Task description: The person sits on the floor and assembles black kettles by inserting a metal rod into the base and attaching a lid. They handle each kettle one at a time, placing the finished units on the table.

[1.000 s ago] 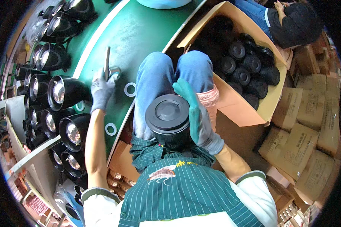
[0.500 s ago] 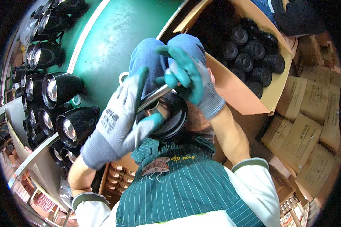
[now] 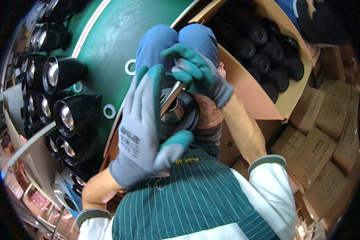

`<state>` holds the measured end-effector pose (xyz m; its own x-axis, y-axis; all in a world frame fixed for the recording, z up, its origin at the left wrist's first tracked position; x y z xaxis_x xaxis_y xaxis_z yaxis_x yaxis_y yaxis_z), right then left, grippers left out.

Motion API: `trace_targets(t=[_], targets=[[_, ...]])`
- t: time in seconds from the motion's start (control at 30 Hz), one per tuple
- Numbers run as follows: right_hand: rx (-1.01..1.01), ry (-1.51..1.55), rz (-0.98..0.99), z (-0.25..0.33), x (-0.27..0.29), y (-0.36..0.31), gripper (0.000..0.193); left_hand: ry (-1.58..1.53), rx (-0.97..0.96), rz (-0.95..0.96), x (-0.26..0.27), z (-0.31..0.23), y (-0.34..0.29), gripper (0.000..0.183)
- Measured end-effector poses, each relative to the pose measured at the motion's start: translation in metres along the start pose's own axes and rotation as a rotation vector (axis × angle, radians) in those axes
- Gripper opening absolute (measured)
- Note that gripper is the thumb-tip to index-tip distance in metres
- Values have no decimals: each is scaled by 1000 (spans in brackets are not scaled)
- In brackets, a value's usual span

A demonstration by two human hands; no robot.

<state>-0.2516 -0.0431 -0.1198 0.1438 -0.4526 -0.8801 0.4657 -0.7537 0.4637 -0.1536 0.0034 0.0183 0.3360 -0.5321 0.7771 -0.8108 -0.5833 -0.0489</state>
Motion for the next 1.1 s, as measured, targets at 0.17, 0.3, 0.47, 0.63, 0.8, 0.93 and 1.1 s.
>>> trace_targets(t=[0.17, 0.3, 0.47, 0.63, 0.8, 0.93, 1.1], targets=[[205, -528, -465, 15, -26, -55, 32, -136, -73, -97, 14, 19, -2, 79], [208, -842, -445, 4, -86, -42, 47, -216, 14, -44, 14, 74, 16, 71], [101, -1250, -377, -2, -123, -31, 55, -362, -245, 212, 8, 84, 40, 51], [-100, -1508, 145, -33, -157, -12, 24, -442, -184, 283, -8, 92, 70, 35], [-254, -1678, 148, -32, -155, -6, 19, -621, -262, 374, -27, 97, 91, 47], [-404, -1803, 302, -40, -153, 18, 23, -368, -26, 306, -34, 115, 97, 60], [-537, -1766, 434, -77, -157, 30, 32, -423, -156, 453, -51, 95, 123, 59]])
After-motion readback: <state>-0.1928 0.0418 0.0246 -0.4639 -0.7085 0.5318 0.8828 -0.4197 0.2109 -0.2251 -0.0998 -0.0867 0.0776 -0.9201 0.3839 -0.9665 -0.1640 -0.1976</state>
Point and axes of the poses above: each hand's wrist, its own y-axis towards the middle knuckle, its own x-axis out of the back of the hand, z = x × y, the point moved 9 cm from there along y, towards the middle knuckle, and after that the axes turned 11 degrees about z, right-handed, at the moved point
